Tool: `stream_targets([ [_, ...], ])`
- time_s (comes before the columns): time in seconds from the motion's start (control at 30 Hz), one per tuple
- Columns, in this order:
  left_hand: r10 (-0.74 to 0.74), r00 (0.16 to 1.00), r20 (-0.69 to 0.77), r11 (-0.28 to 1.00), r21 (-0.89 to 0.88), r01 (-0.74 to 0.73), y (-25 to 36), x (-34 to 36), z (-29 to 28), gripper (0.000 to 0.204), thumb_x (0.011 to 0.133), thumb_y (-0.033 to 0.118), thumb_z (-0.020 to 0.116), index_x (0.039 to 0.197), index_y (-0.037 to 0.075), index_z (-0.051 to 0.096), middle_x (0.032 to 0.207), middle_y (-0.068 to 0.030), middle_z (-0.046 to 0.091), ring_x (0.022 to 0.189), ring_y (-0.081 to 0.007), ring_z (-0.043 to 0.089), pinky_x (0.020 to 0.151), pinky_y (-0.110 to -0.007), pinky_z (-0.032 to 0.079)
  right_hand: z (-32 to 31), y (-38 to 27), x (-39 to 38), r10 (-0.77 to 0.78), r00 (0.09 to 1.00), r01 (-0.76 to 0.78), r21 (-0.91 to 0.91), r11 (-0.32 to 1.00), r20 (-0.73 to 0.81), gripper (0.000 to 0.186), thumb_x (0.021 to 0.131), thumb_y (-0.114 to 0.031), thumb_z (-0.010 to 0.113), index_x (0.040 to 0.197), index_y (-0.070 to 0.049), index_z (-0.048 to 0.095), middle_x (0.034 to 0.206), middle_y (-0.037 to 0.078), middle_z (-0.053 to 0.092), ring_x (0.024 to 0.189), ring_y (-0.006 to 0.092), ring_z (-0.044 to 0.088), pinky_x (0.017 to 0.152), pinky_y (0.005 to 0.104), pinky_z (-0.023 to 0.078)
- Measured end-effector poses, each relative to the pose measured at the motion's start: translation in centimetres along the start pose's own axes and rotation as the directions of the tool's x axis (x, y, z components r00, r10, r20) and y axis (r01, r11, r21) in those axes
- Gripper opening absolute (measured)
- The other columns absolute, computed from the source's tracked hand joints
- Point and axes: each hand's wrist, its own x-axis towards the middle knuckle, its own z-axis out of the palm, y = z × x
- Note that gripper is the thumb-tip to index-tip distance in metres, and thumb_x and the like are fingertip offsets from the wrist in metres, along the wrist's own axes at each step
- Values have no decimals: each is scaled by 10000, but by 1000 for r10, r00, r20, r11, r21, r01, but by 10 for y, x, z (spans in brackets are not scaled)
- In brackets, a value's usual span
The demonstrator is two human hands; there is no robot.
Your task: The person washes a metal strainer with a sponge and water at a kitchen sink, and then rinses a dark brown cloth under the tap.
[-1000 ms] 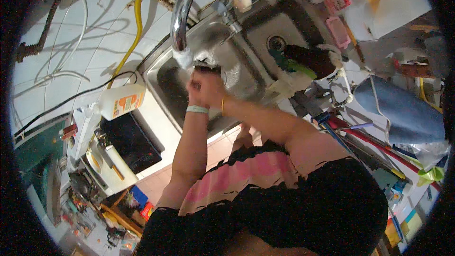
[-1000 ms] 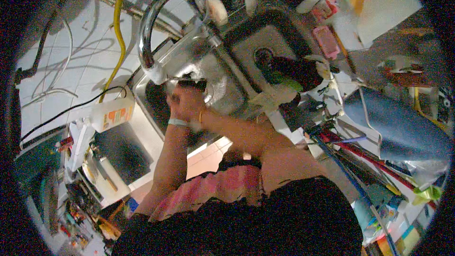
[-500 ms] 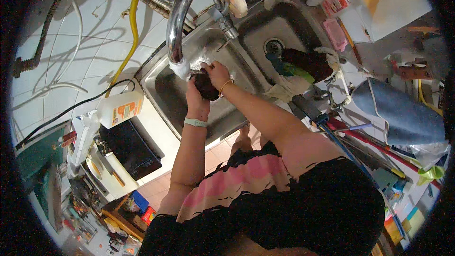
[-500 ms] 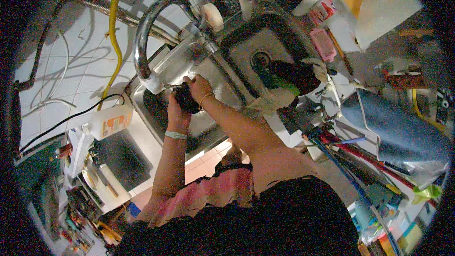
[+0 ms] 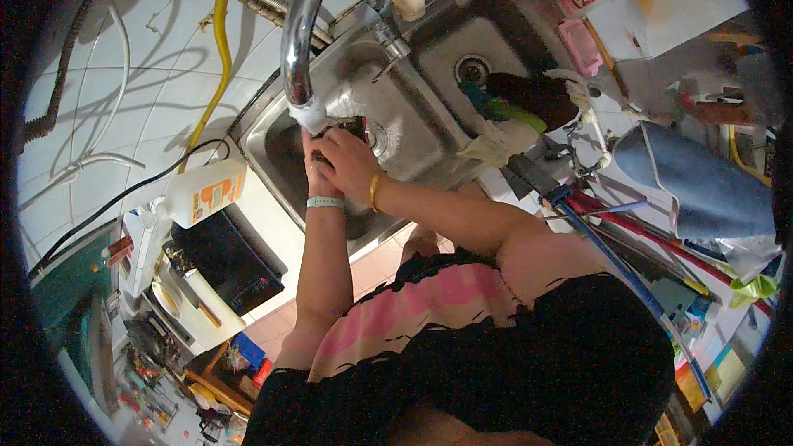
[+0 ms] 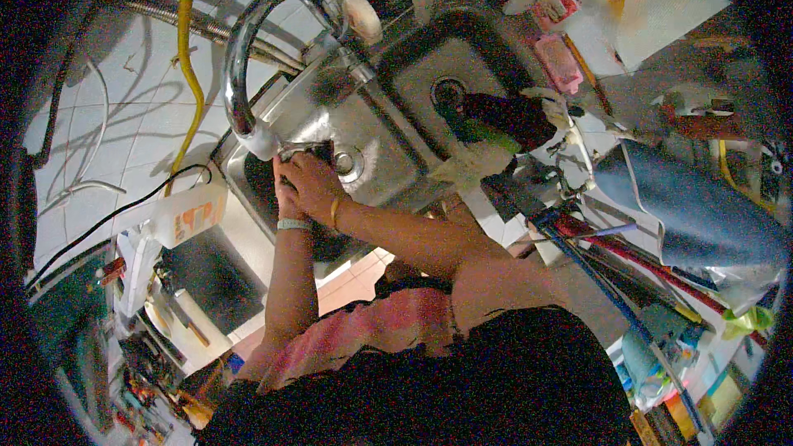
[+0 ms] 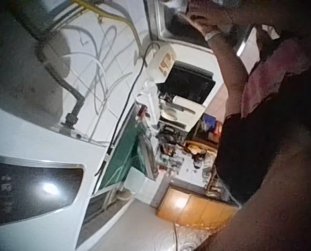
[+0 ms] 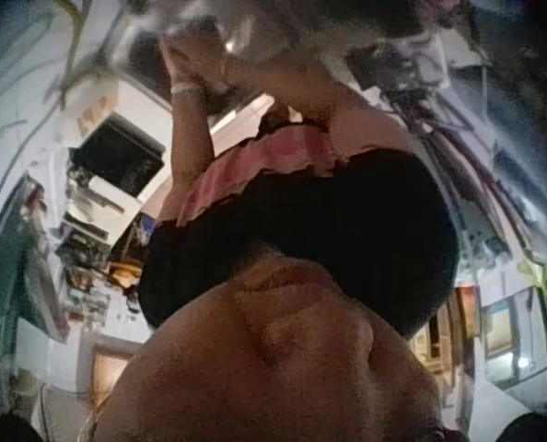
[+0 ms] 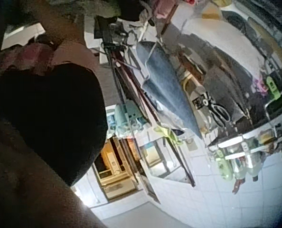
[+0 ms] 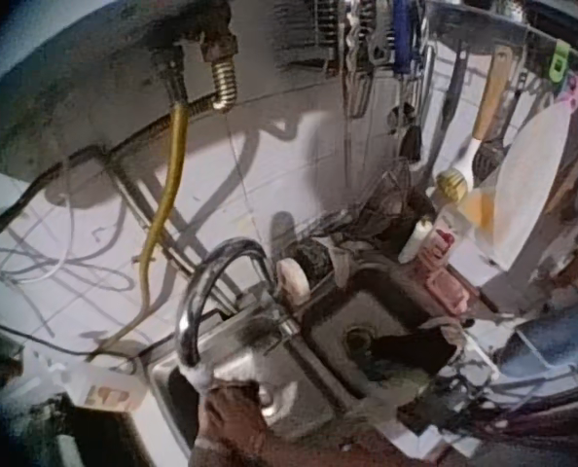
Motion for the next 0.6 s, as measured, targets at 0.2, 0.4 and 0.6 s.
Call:
stream_targets([
  [0.2, -258, 966, 11, 966, 12, 258, 10, 13, 32, 454, 969, 335, 390, 1347, 83, 390, 1253, -110, 521, 1103, -250, 525, 945, -376, 438, -19, 0, -11, -242, 969, 247, -139, 959, 49, 221, 712, -175, 632, 913, -105, 571, 900, 93, 498, 878, 280, 534, 770, 407, 471],
  [0.4, -143, 955, -261, 962, 188, 196, 7, 13, 45, 418, 969, 319, 396, 1314, 85, 424, 1223, -103, 536, 1105, -239, 526, 941, -367, 439, -18, 7, 11, -122, 986, 141, -185, 973, 111, 207, 730, -206, 593, 899, -88, 580, 884, 104, 596, 850, 287, 599, 706, 418, 500],
  [0.6, 23, 891, -454, 912, 374, 167, -22, 17, 59, 384, 969, 304, 403, 1281, 86, 457, 1193, -96, 551, 1106, -228, 527, 938, -359, 440, -29, 25, 50, 503, 832, -460, -216, 861, 233, 355, 811, -308, 561, 1078, -76, 591, 1009, 157, 631, 957, 338, 599, 835, 421, 478],
])
